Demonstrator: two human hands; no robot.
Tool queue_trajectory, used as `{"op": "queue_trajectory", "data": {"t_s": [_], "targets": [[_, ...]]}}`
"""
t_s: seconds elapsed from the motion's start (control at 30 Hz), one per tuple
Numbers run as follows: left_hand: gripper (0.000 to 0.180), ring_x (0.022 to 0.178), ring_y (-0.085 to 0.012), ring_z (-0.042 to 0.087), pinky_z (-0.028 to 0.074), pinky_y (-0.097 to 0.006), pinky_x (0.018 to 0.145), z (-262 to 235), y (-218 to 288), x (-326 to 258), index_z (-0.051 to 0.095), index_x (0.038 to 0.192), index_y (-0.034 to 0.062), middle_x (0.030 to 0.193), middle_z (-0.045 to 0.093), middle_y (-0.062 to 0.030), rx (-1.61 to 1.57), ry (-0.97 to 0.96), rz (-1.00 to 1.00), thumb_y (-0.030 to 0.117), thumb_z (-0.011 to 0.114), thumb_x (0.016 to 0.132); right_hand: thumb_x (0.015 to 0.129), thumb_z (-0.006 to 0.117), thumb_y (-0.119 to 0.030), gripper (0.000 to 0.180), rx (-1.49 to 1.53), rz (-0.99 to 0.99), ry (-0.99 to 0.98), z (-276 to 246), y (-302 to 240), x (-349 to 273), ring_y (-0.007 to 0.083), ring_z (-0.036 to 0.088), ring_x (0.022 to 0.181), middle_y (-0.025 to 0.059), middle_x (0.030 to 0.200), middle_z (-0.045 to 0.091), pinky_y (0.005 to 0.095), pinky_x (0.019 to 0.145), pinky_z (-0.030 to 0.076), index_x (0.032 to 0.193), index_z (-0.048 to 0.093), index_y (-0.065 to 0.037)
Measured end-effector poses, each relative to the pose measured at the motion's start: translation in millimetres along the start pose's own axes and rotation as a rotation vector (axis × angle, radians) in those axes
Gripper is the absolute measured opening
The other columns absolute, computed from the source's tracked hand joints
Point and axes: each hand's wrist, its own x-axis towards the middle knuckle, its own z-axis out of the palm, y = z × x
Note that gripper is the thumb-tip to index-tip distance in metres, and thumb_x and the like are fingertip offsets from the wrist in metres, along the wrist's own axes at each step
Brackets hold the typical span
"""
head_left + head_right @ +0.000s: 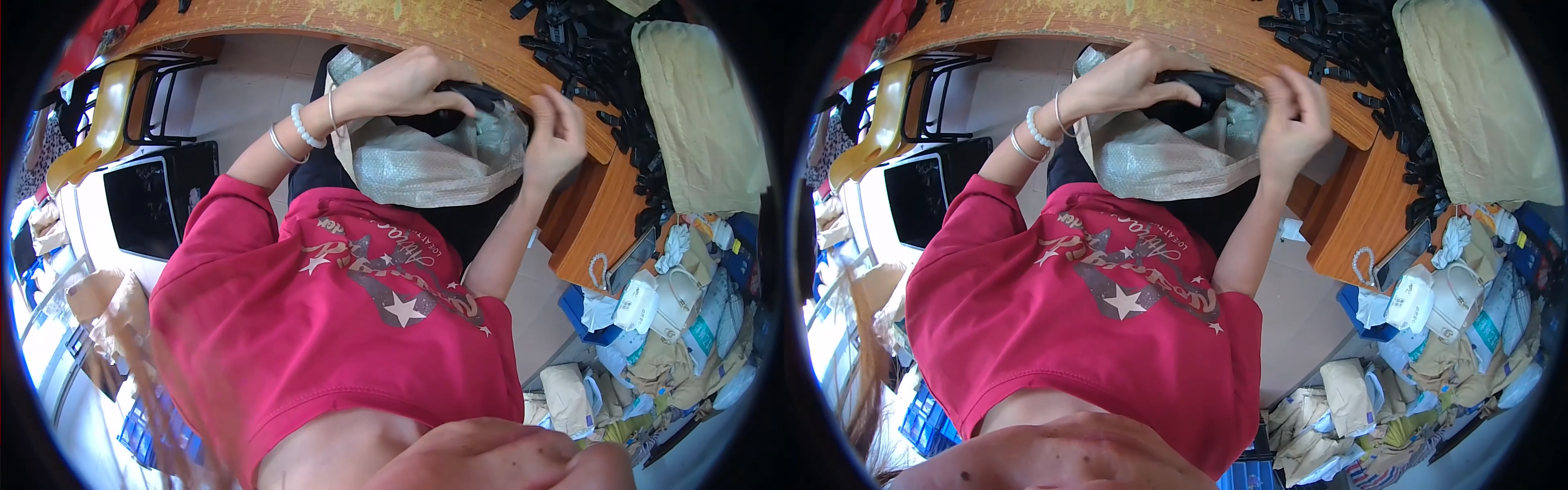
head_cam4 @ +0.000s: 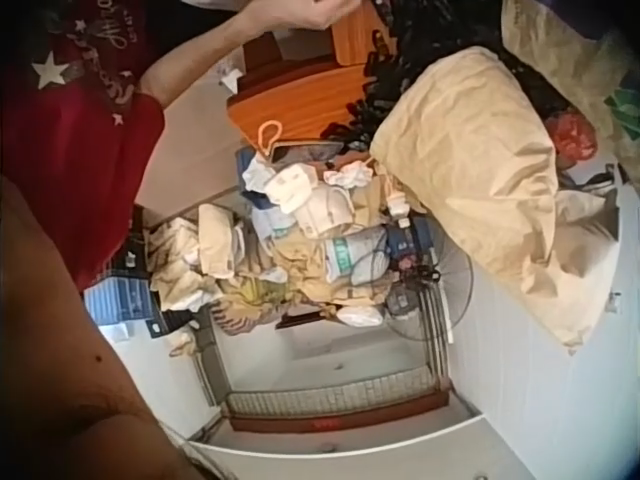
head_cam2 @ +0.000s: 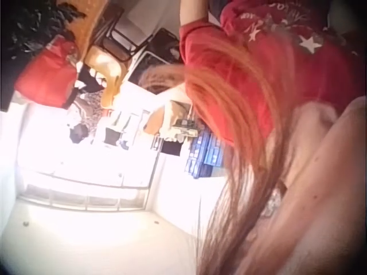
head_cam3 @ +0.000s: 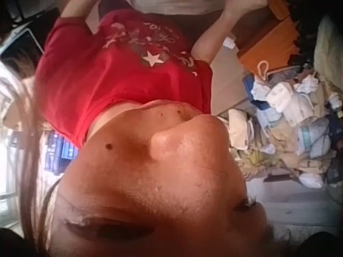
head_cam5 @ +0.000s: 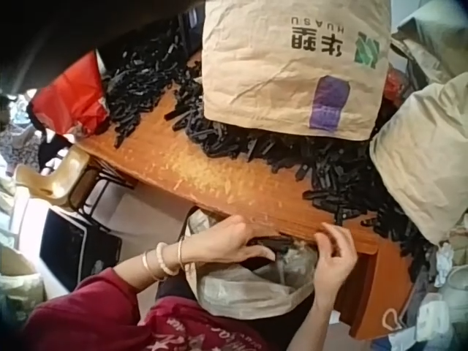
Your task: Sorting and inspecting small black plastic components from a bag at a workstation.
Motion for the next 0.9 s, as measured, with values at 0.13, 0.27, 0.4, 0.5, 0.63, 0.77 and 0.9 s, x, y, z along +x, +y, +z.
{"op": "queue_trajectory", "data": {"t_s": [0.13,0.27,0.4,0.5,0.63,0.77,0.9], "targets": [[0.036,0.077,-0.0329,0.064,0.052,-0.038,0.071,0.0,-26.3,43.9,0.066,0.098,0.0002,0.089,0.065,-0.0159,0.278,0.302,0.364,0.032,0.070,0.081,0.083,0.062,-0.001,0.009,-0.602,-0.045,0.180,-19.6,19.0,27.5,0.0239,0.060,0.071,0.0098,0.078,0.059,0.0331,0.062,0.047,0.089,0.068,-0.001],[0.012,0.073,-0.0321,0.061,0.051,-0.038,0.060,-10.9,-29.8,94.3,0.056,0.083,-0.0020,0.079,0.058,-0.0187,0.622,0.164,-0.069,0.006,0.060,0.074,0.080,0.054,0.011,0.034,-0.522,-0.082,-0.020,-17.0,21.8,34.0,0.0274,0.062,0.084,0.0131,0.091,0.060,0.0343,0.074,0.049,0.103,0.068,-0.009],[0.015,0.073,-0.0350,0.060,0.050,-0.040,0.060,-10.6,-47.5,99.9,0.057,0.079,-0.0027,0.084,0.057,-0.0193,0.624,0.400,-0.053,0.010,0.063,0.075,0.080,0.058,0.008,0.031,-0.486,-0.169,-0.164,-6.9,20.6,31.4,0.0263,0.060,0.086,0.0122,0.093,0.057,0.0347,0.073,0.048,0.104,0.068,-0.010],[0.017,0.068,-0.0373,0.059,0.049,-0.041,0.058,-6.9,-27.7,78.1,0.056,0.080,-0.0025,0.074,0.058,-0.0176,0.509,0.576,0.239,0.010,0.066,0.073,0.079,0.064,0.002,0.025,-0.517,-0.121,-0.173,-14.5,18.7,27.9,0.0251,0.058,0.086,0.0094,0.091,0.055,0.0363,0.072,0.046,0.101,0.069,-0.010],[0.016,0.065,-0.0206,0.063,0.049,-0.030,0.057,-7.9,-4.5,54.2,0.058,0.091,-0.0023,0.076,0.065,-0.0120,-0.317,0.292,-0.328,0.011,0.064,0.086,0.078,0.067,0.000,0.023,-0.608,-0.388,-0.128,-12.7,20.9,31.5,0.0246,0.057,0.084,0.0090,0.093,0.056,0.0366,0.072,0.047,0.100,0.066,-0.005],[0.025,0.062,-0.0105,0.060,0.047,-0.023,0.055,9.5,-2.0,40.7,0.058,0.106,-0.0042,0.076,0.065,-0.0061,-0.402,0.232,-0.038,0.015,0.060,0.091,0.081,0.066,-0.003,0.024,-0.238,-0.135,-0.109,-5.6,16.9,22.3,0.0218,0.060,0.084,0.0092,0.096,0.058,0.0319,0.073,0.049,0.104,0.064,-0.003],[0.027,0.070,-0.0174,0.065,0.053,-0.027,0.064,28.2,-23.3,47.5,0.062,0.106,-0.0041,0.085,0.066,-0.0105,-0.888,0.076,-0.174,0.019,0.059,0.092,0.083,0.064,-0.002,0.021,0.088,0.108,-0.243,-0.5,-20.0,14.3,0.0137,0.061,0.083,0.0059,0.098,0.060,0.0252,0.073,0.050,0.104,0.063,-0.002]]}}
